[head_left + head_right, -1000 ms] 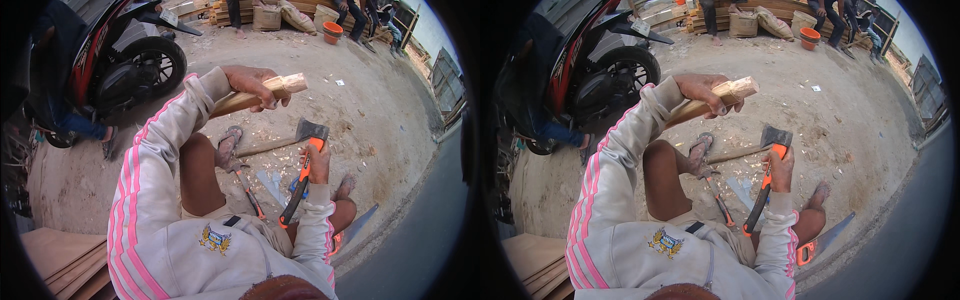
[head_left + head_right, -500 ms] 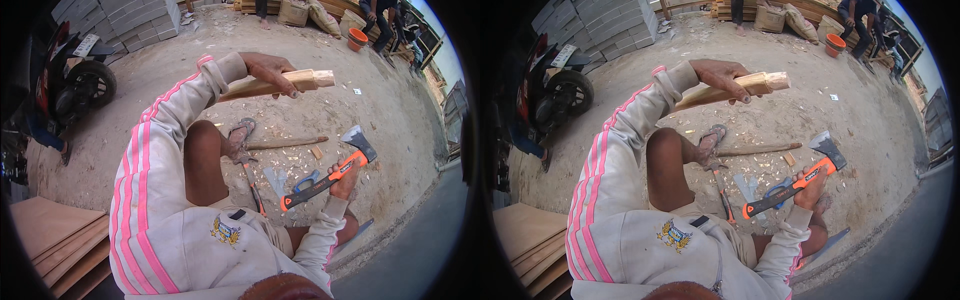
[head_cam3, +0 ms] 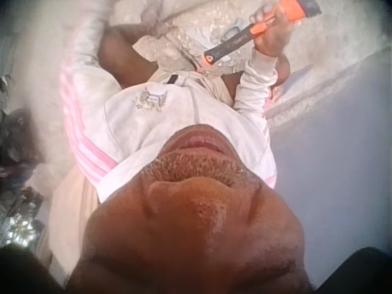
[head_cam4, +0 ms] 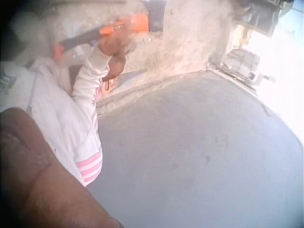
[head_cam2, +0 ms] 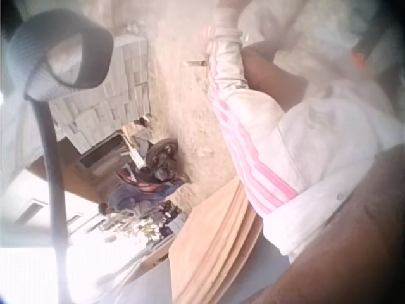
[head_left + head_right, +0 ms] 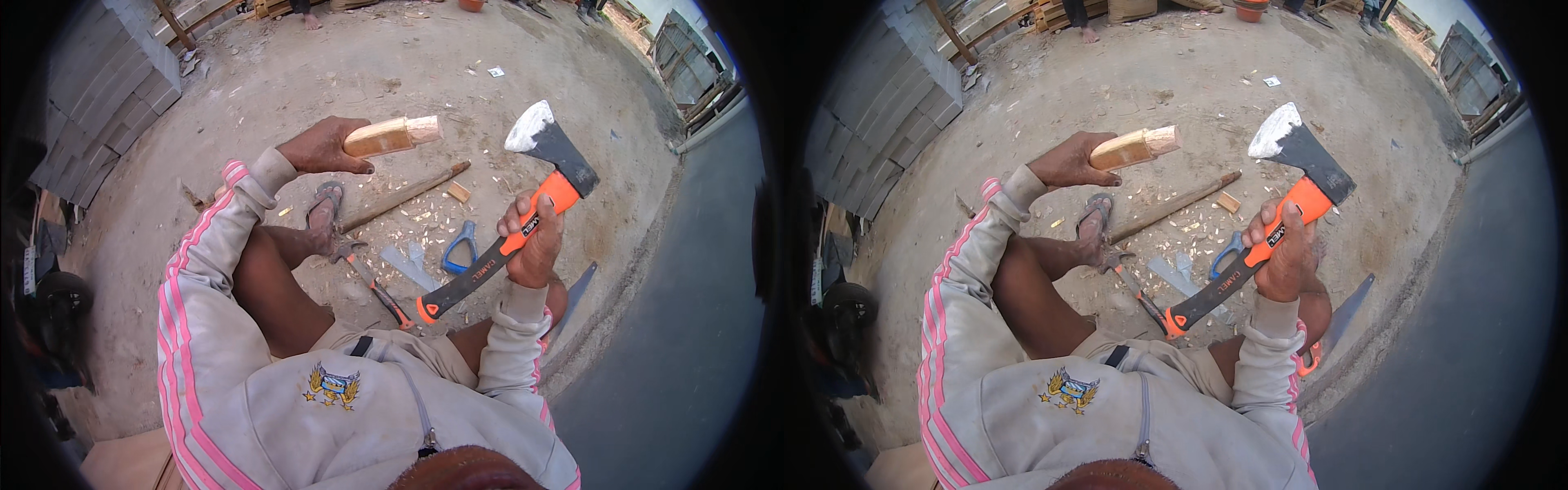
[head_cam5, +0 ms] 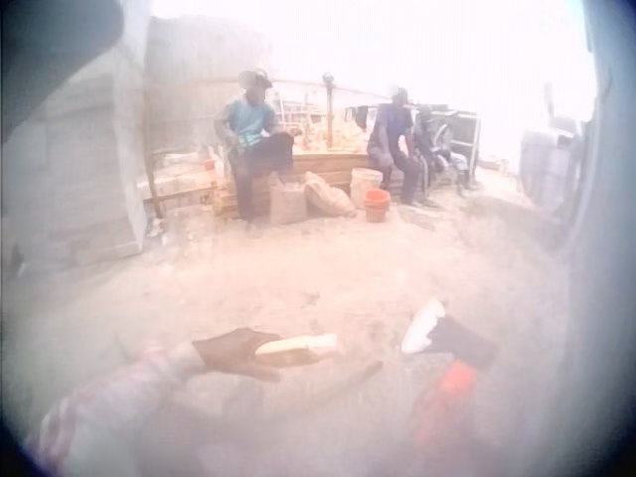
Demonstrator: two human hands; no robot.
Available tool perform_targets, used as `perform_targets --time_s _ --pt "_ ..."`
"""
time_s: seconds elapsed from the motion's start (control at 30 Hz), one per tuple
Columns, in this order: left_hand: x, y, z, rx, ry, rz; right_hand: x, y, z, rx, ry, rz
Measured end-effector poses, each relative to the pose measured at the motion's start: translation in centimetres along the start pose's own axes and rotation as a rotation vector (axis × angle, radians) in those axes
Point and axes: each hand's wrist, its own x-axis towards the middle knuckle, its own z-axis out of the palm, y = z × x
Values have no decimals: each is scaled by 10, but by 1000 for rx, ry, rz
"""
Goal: The person sits on the ground and uses a small axe to shave and shape a piece of wood held in their left hand. They repeatedly strike the wood to remove shavings and refine its shape. Later, they insert the shaped wood into a blue plastic handle and tap it to secure the fit.
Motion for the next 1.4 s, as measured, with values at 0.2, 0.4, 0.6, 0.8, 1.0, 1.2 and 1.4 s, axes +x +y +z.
perform_targets --time_s 0.2,0.4,0.6,0.8,1.0,1.2,1.4 --pt "-4 -1 24 315 119 -77 -16 0 22 -122 -81 38" --pt "-9 6 42 325 150 -111 -20 8 38 -223 -28 -97" --pt "-11 5 48 343 152 -114 -18 12 48 -318 -96 101" --pt "-8 4 49 367 115 -125 -12 5 46 -308 -40 35" --pt "-6 3 49 360 100 -91 -13 5 50 -385 -73 92" --pt "-8 0 53 354 102 -108 -12 10 45 -428 -79 77" --pt "-11 2 54 362 113 -107 -14 2 49 -363 -42 48"
